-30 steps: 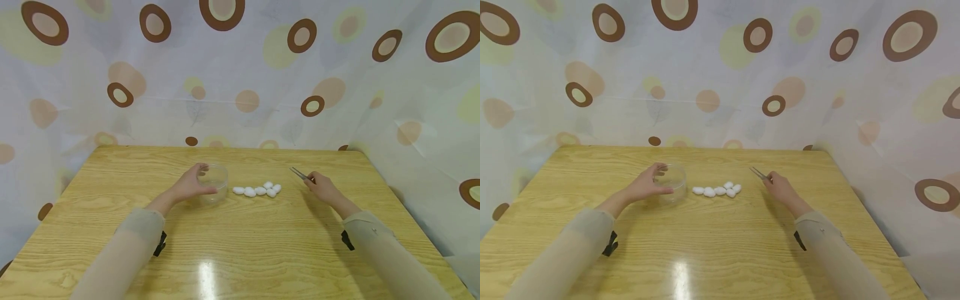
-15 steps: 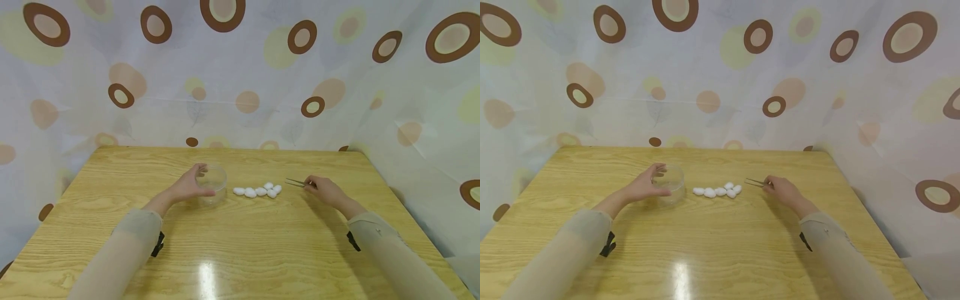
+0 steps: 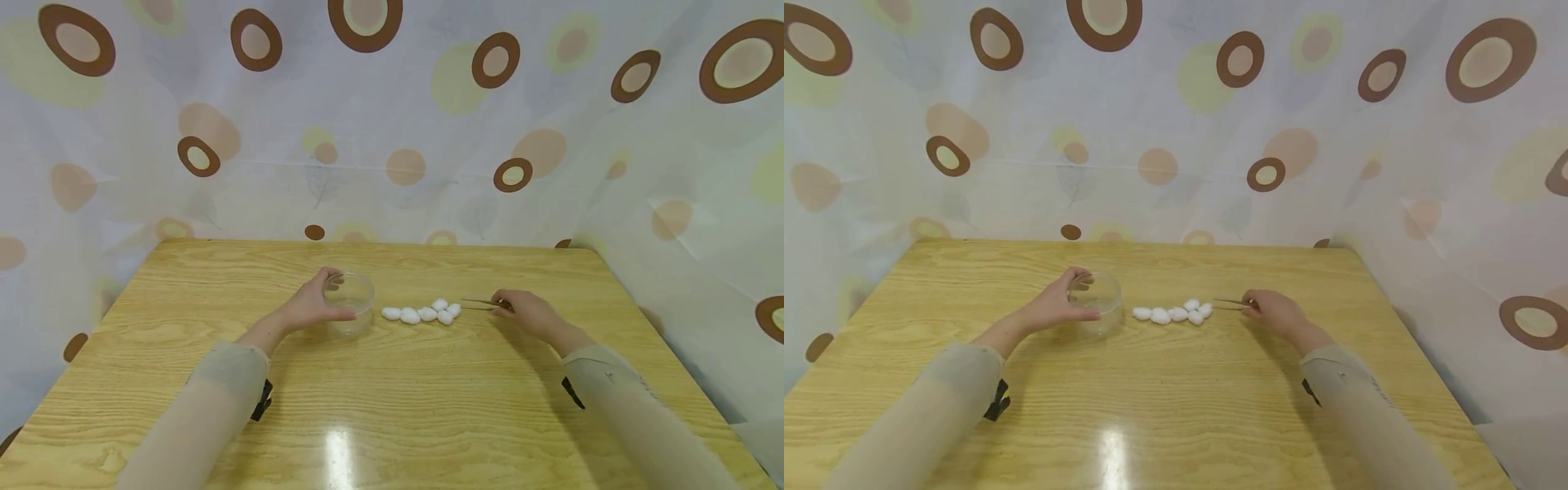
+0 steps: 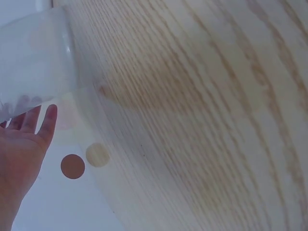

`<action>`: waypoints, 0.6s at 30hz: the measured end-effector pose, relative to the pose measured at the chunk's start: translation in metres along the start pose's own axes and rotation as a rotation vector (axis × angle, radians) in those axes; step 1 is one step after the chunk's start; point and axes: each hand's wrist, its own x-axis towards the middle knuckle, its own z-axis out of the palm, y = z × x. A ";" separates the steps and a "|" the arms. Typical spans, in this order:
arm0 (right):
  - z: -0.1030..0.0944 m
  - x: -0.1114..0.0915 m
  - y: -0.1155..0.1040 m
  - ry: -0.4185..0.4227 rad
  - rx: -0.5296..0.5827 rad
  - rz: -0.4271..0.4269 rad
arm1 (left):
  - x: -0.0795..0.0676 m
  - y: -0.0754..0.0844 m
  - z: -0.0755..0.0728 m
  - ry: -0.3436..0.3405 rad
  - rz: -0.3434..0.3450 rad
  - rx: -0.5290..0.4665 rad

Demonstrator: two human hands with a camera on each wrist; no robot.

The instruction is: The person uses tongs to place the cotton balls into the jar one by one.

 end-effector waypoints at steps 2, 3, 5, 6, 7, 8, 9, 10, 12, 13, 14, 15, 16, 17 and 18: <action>0.002 0.001 0.001 -0.017 0.048 -0.003 | 0.000 -0.001 0.001 -0.003 -0.003 0.003; 0.003 0.002 0.002 -0.024 0.065 -0.006 | 0.001 -0.002 0.001 -0.003 -0.002 0.006; 0.005 0.003 0.002 -0.039 0.092 -0.012 | 0.001 -0.002 0.002 -0.003 -0.006 0.006; 0.006 0.004 0.002 -0.044 0.096 -0.014 | 0.001 -0.002 0.002 -0.002 -0.007 0.006; 0.006 0.005 0.002 -0.047 0.096 -0.015 | 0.001 -0.002 0.002 0.000 -0.008 0.005; 0.007 0.006 0.001 -0.049 0.092 -0.016 | 0.001 -0.001 0.002 0.002 -0.008 0.004; 0.007 0.006 0.000 -0.052 0.088 -0.019 | 0.001 -0.002 0.002 0.002 -0.007 0.004; 0.007 0.007 -0.001 -0.053 0.083 -0.023 | 0.001 -0.002 0.001 0.003 -0.006 0.004; 0.006 0.008 -0.003 -0.056 0.069 -0.021 | 0.001 -0.002 0.001 0.004 -0.004 0.006; 0.006 0.009 -0.004 -0.060 0.065 -0.017 | 0.001 -0.003 0.001 0.003 -0.001 0.009; 0.006 0.009 -0.005 -0.063 0.059 -0.016 | 0.001 -0.003 0.000 0.003 0.000 0.010; 0.005 0.009 -0.005 -0.065 0.053 -0.016 | 0.002 -0.003 0.000 0.004 0.000 0.009; 0.005 0.010 -0.006 -0.067 0.046 -0.018 | 0.002 -0.004 0.000 0.004 0.002 0.011; 0.004 0.010 -0.006 -0.067 0.037 -0.013 | 0.002 -0.004 0.001 0.004 0.000 0.008; 0.004 0.010 -0.006 -0.066 0.026 -0.010 | 0.003 -0.004 0.000 0.004 0.001 0.012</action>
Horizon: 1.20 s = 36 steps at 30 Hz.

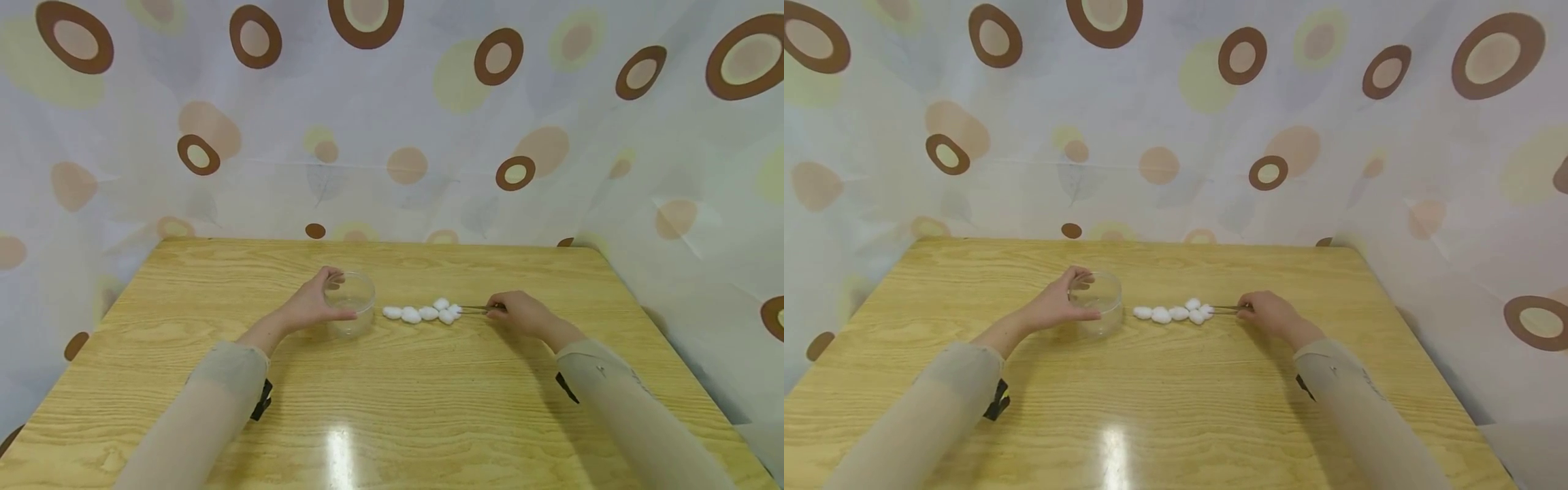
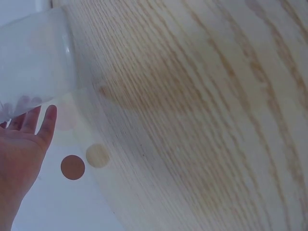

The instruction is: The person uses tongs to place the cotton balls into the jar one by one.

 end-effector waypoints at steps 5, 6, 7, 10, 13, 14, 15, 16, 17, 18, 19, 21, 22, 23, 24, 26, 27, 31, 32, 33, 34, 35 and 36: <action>-0.001 0.001 0.000 0.013 -0.015 0.000 | 0.000 0.000 0.000 0.004 -0.005 0.003; -0.002 0.001 0.001 0.014 -0.009 -0.003 | 0.000 0.000 0.000 0.005 -0.005 0.005; -0.002 0.001 0.002 0.013 -0.001 -0.003 | 0.000 0.001 0.000 0.006 -0.004 0.005; -0.003 0.001 0.004 0.010 0.007 -0.010 | 0.000 0.001 0.000 0.007 -0.002 0.009; -0.002 0.002 0.005 0.014 0.003 -0.015 | 0.000 0.001 0.000 0.008 -0.003 0.013; -0.002 0.002 0.005 0.018 0.002 -0.018 | 0.000 0.001 0.000 0.008 -0.003 0.014; -0.002 0.002 0.005 0.022 0.001 -0.021 | 0.000 0.001 0.000 0.008 -0.004 0.013; -0.002 0.001 0.004 0.027 0.003 -0.024 | 0.000 0.002 -0.001 0.008 -0.004 0.013; -0.002 0.001 0.004 0.031 0.005 -0.027 | 0.000 0.002 0.000 0.007 -0.005 0.011; -0.002 0.000 0.004 0.038 0.006 -0.029 | 0.000 0.002 0.000 0.005 -0.006 0.004; -0.002 -0.001 0.004 0.042 0.012 -0.032 | -0.001 0.002 0.000 0.003 -0.007 -0.004; -0.002 -0.003 0.003 0.052 0.020 -0.035 | -0.001 0.002 0.000 -0.001 -0.009 -0.018; -0.002 -0.004 0.004 0.059 0.026 -0.032 | -0.001 0.003 0.000 -0.002 -0.008 -0.023; -0.003 -0.005 0.004 0.064 0.033 -0.029 | -0.001 0.003 0.000 -0.003 -0.010 -0.030; -0.004 -0.006 0.003 0.068 0.041 -0.028 | -0.001 0.003 0.000 -0.003 -0.010 -0.033; -0.006 -0.009 0.003 0.069 0.057 -0.016 | -0.001 0.003 0.000 -0.002 -0.012 -0.036; -0.007 -0.010 0.004 0.072 0.063 -0.010 | -0.001 0.003 0.000 -0.002 -0.014 -0.037; -0.013 -0.013 0.005 0.071 0.087 0.004 | 0.000 0.003 0.000 -0.005 -0.024 -0.052; -0.014 -0.014 0.006 0.077 0.087 0.000 | 0.000 0.003 0.000 -0.006 -0.024 -0.055; -0.015 -0.014 0.007 0.084 0.085 -0.003 | 0.000 0.003 0.000 -0.007 -0.024 -0.055; -0.017 -0.015 0.006 0.089 0.084 -0.006 | 0.000 0.003 0.000 -0.007 -0.025 -0.057; -0.018 -0.015 0.007 0.097 0.082 -0.010 | -0.001 0.003 0.000 -0.008 -0.025 -0.057; -0.020 -0.016 0.006 0.106 0.081 -0.014 | -0.001 0.003 0.000 -0.008 -0.024 -0.057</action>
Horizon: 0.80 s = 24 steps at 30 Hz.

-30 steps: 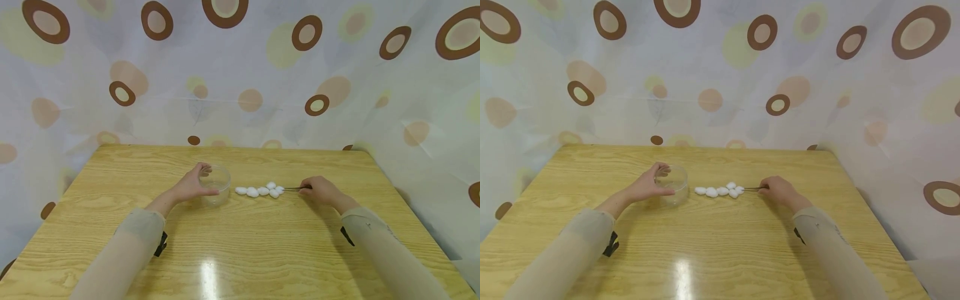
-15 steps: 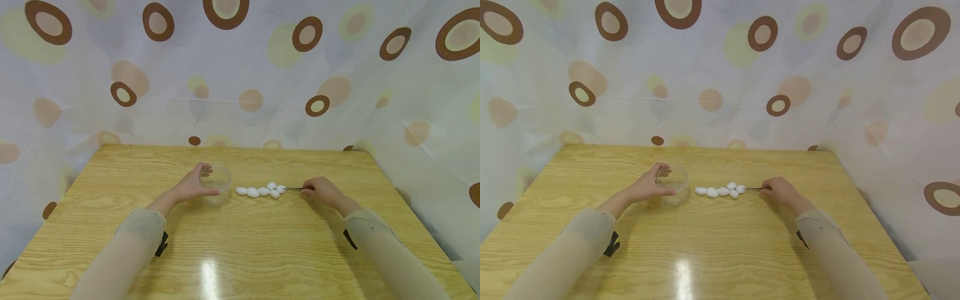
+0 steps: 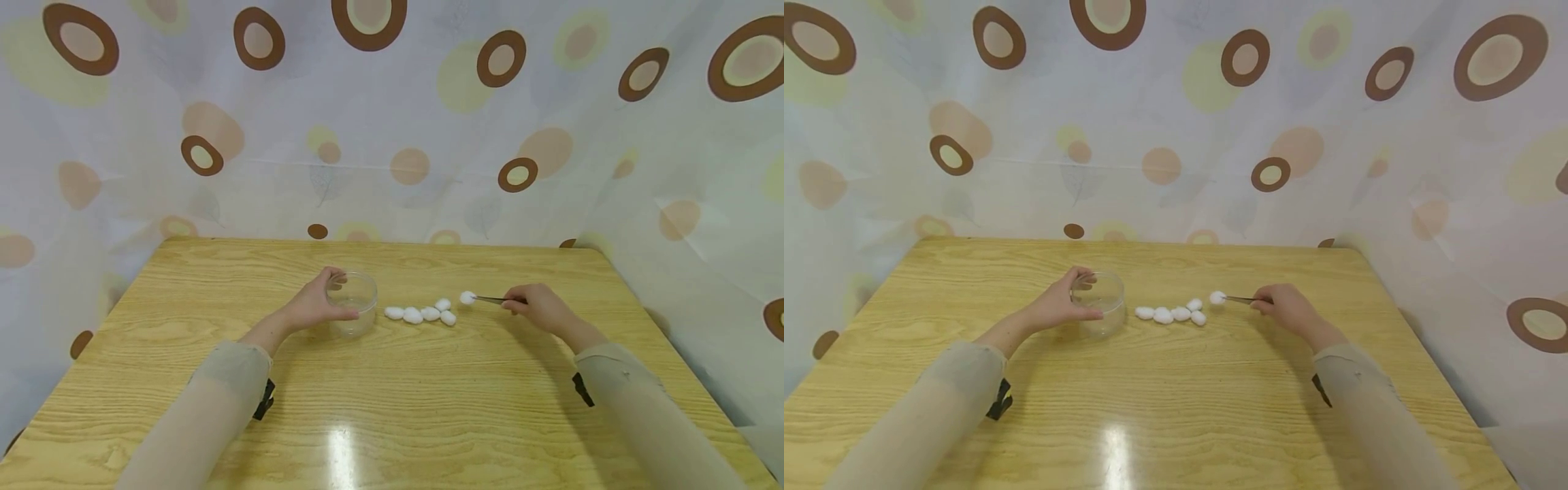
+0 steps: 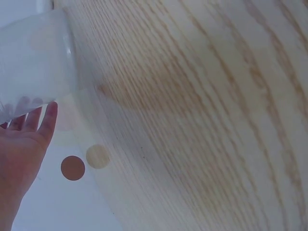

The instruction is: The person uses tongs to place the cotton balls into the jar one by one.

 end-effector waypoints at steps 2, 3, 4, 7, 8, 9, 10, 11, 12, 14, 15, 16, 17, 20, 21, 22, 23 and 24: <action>-0.003 0.000 -0.002 0.014 0.000 -0.008 | 0.000 0.000 0.000 -0.001 0.001 -0.003; -0.004 0.000 -0.003 0.018 0.000 -0.009 | 0.000 0.000 0.000 -0.002 0.000 -0.006; -0.006 0.001 -0.004 0.023 0.002 -0.009 | 0.000 0.000 0.001 -0.004 0.001 -0.011; -0.009 0.004 -0.008 0.033 0.011 -0.007 | 0.000 0.000 0.002 -0.013 0.002 -0.023; -0.010 0.005 -0.010 0.035 0.014 -0.009 | 0.001 0.000 0.003 -0.016 0.002 -0.026; -0.011 0.006 -0.012 0.037 0.016 -0.011 | 0.001 0.000 0.003 -0.020 0.002 -0.029; -0.013 0.007 -0.014 0.037 0.021 -0.010 | 0.001 0.001 0.004 -0.024 0.003 -0.028; -0.014 0.009 -0.016 0.040 0.020 -0.011 | 0.001 0.001 0.005 -0.028 0.004 -0.025; -0.015 0.010 -0.019 0.042 0.015 -0.013 | 0.001 0.002 0.006 -0.031 0.005 -0.025; -0.017 0.012 -0.023 0.044 0.009 -0.022 | 0.001 0.003 0.007 -0.037 0.003 -0.024; -0.018 0.014 -0.026 0.046 0.004 -0.023 | 0.001 0.003 0.008 -0.039 0.005 -0.023; -0.019 0.015 -0.028 0.049 0.001 -0.025 | 0.002 0.004 0.009 -0.041 0.005 -0.020; -0.020 0.016 -0.031 0.050 -0.003 -0.030 | 0.002 0.004 0.010 -0.042 0.006 -0.020; -0.022 0.018 -0.041 0.045 0.006 -0.035 | 0.002 0.005 0.013 -0.046 0.012 -0.013; -0.023 0.019 -0.044 0.044 0.009 -0.037 | 0.002 0.006 0.014 -0.047 0.014 -0.012; -0.024 0.020 -0.048 0.043 0.013 -0.040 | 0.003 0.006 0.014 -0.046 0.014 -0.009; -0.024 0.021 -0.051 0.041 0.016 -0.041 | 0.003 0.006 0.015 -0.047 0.017 -0.007; -0.025 0.022 -0.055 0.041 0.019 -0.044 | 0.003 0.007 0.016 -0.048 0.016 -0.007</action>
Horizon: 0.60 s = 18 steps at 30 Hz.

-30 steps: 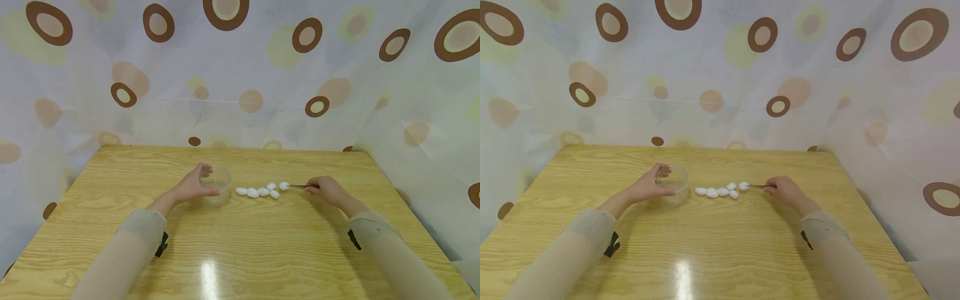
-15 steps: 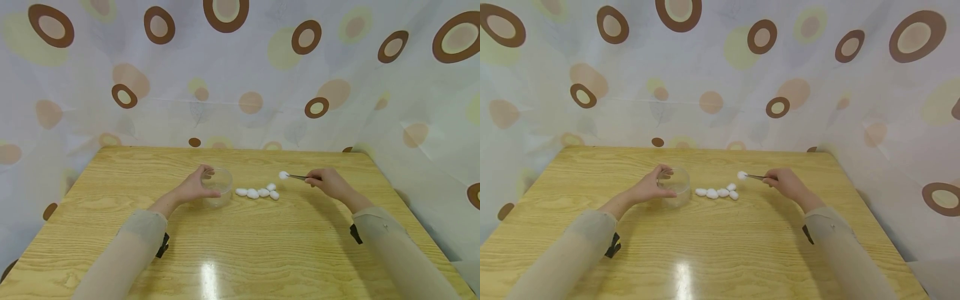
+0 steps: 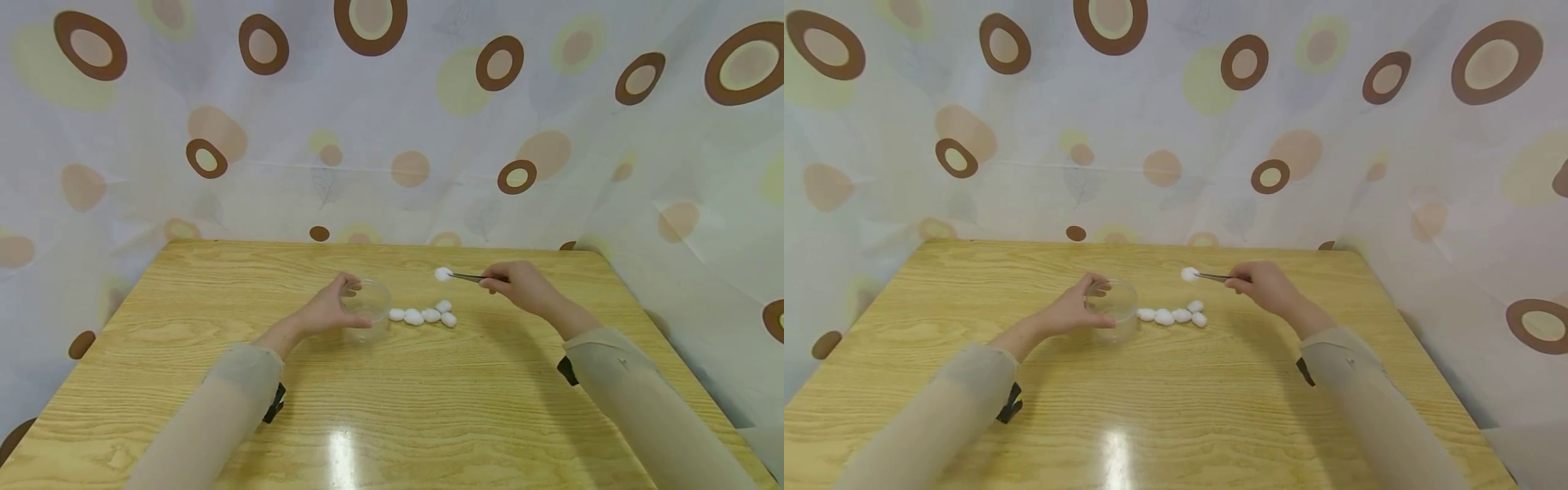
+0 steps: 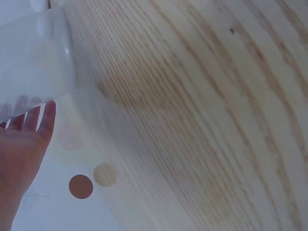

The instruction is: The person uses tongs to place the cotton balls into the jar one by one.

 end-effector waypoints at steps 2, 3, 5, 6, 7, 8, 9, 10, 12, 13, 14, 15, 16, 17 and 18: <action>-0.001 0.002 -0.007 0.001 0.002 -0.008 | 0.001 0.001 0.001 -0.001 -0.003 -0.003; -0.001 0.003 -0.010 0.003 0.002 -0.010 | 0.001 0.002 0.002 0.000 -0.004 -0.002; -0.001 0.005 -0.016 0.002 0.009 -0.017 | 0.001 0.002 0.003 -0.003 0.002 -0.003; -0.001 0.006 -0.019 0.001 0.013 -0.023 | 0.002 0.003 0.004 -0.004 0.002 -0.005; -0.001 0.007 -0.022 -0.001 0.017 -0.027 | 0.002 0.003 0.004 -0.005 0.002 -0.005; -0.001 0.007 -0.025 -0.004 0.021 -0.031 | 0.002 0.003 0.005 -0.007 0.006 -0.006; -0.001 0.008 -0.027 -0.008 0.028 -0.032 | 0.002 0.003 0.005 -0.010 0.007 -0.006; -0.001 0.009 -0.030 -0.012 0.032 -0.036 | 0.003 0.003 0.006 -0.013 0.008 -0.007; 0.000 0.010 -0.035 -0.020 0.033 -0.041 | 0.003 0.004 0.006 -0.018 0.006 -0.010; 0.000 0.011 -0.038 -0.023 0.035 -0.042 | 0.003 0.004 0.007 -0.021 0.010 -0.010; 0.000 0.012 -0.041 -0.028 0.034 -0.042 | 0.003 0.004 0.007 -0.024 0.015 -0.010; 0.000 0.012 -0.044 -0.032 0.035 -0.046 | 0.003 0.005 0.007 -0.026 0.016 -0.010; 0.001 0.013 -0.046 -0.034 0.032 -0.052 | 0.002 0.005 0.007 -0.028 0.018 -0.012; 0.001 0.014 -0.049 -0.036 0.034 -0.054 | 0.002 0.006 0.007 -0.030 0.021 -0.014; 0.002 0.015 -0.051 -0.038 0.036 -0.059 | 0.002 0.006 0.008 -0.030 0.023 -0.017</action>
